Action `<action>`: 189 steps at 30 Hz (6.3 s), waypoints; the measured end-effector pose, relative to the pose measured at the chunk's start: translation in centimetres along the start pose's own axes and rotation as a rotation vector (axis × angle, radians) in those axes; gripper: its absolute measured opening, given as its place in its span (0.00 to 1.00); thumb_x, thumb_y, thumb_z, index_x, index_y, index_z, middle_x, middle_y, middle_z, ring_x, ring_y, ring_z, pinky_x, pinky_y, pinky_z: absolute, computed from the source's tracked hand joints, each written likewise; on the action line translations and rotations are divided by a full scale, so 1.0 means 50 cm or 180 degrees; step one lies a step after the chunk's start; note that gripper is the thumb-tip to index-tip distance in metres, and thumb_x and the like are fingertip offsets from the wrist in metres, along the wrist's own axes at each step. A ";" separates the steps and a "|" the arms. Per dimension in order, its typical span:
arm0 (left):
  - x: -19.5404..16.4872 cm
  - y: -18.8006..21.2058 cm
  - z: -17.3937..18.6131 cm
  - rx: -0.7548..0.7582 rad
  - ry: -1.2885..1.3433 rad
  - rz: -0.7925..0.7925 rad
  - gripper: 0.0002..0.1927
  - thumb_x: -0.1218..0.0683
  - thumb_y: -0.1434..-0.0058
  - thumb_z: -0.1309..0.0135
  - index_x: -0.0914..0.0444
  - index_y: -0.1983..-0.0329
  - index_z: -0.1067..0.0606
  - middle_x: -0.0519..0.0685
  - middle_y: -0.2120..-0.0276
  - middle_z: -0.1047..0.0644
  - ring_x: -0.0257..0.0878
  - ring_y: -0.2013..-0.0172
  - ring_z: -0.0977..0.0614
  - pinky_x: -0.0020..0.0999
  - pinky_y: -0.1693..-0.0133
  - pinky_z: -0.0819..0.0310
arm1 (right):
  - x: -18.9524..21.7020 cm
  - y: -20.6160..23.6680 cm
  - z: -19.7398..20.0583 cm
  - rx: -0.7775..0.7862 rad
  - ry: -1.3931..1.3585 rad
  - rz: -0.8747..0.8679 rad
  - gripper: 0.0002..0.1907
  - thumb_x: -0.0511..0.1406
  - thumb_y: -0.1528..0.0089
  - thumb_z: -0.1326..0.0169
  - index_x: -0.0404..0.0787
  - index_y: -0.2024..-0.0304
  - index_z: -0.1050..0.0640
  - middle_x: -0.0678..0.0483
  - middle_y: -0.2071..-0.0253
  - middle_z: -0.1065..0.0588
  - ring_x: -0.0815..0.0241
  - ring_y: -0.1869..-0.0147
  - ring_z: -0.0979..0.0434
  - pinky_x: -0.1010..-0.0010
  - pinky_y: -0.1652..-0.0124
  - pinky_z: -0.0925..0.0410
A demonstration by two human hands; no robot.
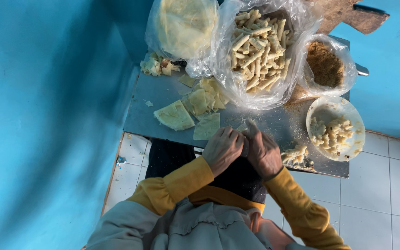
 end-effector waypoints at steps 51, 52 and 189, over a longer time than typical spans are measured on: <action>0.061 0.042 0.054 -0.0325 0.0660 -0.0088 0.22 0.44 0.47 0.33 0.59 0.55 0.24 0.49 0.48 0.28 0.49 0.41 0.31 0.51 0.36 0.44 | -0.006 0.071 0.014 -0.0159 -0.0112 -0.0028 0.32 0.34 0.42 0.37 0.33 0.37 0.31 0.52 0.52 0.21 0.50 0.48 0.24 0.59 0.45 0.38; 0.065 0.040 0.046 -0.0282 0.0707 -0.0066 0.22 0.44 0.47 0.33 0.60 0.55 0.24 0.49 0.48 0.28 0.49 0.41 0.31 0.51 0.36 0.44 | -0.001 0.073 0.004 -0.0187 -0.0080 -0.0031 0.30 0.34 0.41 0.37 0.34 0.38 0.30 0.50 0.51 0.22 0.49 0.47 0.24 0.59 0.44 0.38; 0.091 0.081 0.044 -0.0592 0.1787 0.1175 0.09 0.62 0.43 0.40 0.67 0.64 0.28 0.55 0.57 0.29 0.53 0.55 0.26 0.44 0.52 0.29 | 0.001 0.083 0.026 -0.0309 -0.0070 -0.0487 0.22 0.21 0.40 0.45 0.35 0.45 0.31 0.44 0.55 0.21 0.50 0.53 0.17 0.62 0.55 0.23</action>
Point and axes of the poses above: each hand's wrist, its own y-axis away from the middle knuckle, its own z-axis out of the back of the hand, x = y × z, the point moved 9 cm from there along -y, towards the middle knuckle
